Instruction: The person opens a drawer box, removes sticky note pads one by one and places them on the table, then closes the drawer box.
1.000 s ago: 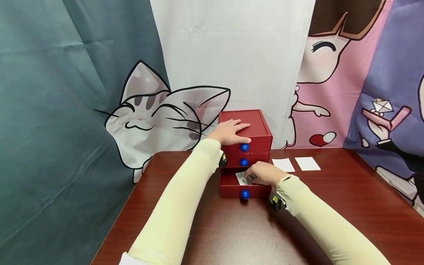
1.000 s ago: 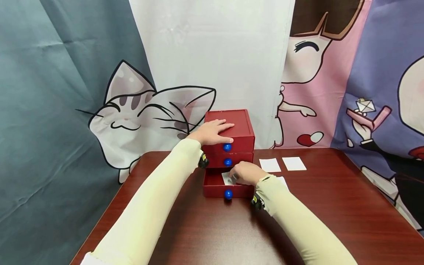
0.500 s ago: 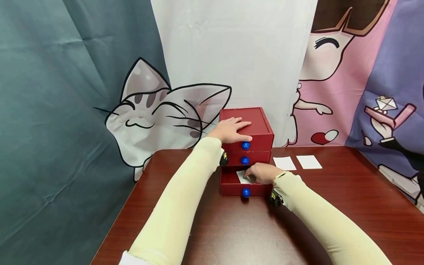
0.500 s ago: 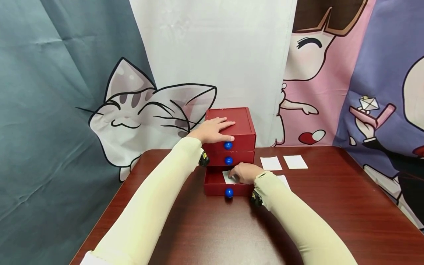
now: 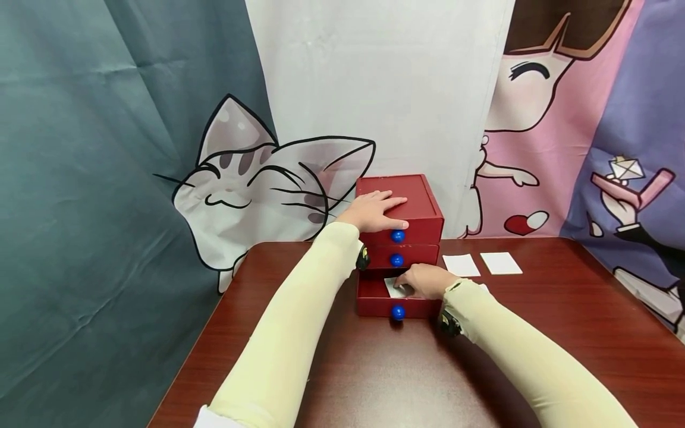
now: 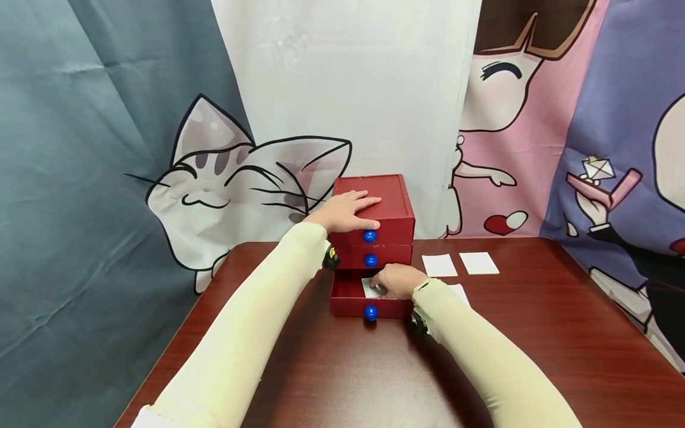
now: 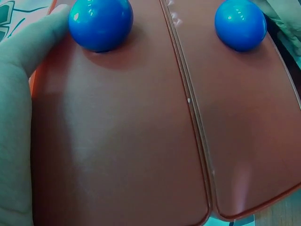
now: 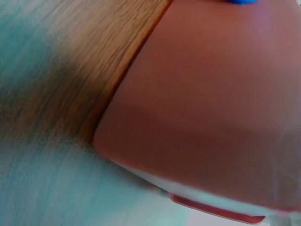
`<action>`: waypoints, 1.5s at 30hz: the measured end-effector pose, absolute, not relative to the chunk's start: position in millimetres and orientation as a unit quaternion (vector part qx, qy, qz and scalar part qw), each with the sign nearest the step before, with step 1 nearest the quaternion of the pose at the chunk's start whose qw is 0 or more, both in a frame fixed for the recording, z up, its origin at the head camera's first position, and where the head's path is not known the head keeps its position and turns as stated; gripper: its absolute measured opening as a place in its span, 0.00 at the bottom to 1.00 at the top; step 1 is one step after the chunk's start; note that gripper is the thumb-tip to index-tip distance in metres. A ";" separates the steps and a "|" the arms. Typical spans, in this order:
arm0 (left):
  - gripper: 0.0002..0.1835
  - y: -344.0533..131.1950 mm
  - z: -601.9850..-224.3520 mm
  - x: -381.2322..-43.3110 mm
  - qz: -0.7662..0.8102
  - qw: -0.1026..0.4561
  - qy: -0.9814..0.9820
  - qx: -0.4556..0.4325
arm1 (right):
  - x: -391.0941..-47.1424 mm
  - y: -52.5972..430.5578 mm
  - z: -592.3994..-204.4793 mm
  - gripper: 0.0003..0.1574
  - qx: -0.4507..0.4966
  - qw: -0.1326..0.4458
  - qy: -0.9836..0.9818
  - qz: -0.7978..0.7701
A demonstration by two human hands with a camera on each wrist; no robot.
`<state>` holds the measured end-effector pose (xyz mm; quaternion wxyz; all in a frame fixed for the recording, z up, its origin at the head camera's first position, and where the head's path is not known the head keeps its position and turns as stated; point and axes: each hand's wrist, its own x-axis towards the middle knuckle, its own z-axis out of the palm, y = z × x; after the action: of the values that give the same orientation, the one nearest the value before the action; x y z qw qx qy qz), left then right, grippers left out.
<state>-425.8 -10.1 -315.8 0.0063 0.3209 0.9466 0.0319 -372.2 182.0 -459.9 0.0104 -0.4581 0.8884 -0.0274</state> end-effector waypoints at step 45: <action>0.43 -8.9 -316.9 -428.0 0.030 0.014 0.950 0.311 | -320.2 274.5 -402.5 0.13 -0.372 -0.256 0.884 -0.121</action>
<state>-428.0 -8.9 -316.9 0.0139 0.3106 0.9500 0.0296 -320.2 274.5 -402.5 -0.2560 -0.3720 0.8840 -0.1207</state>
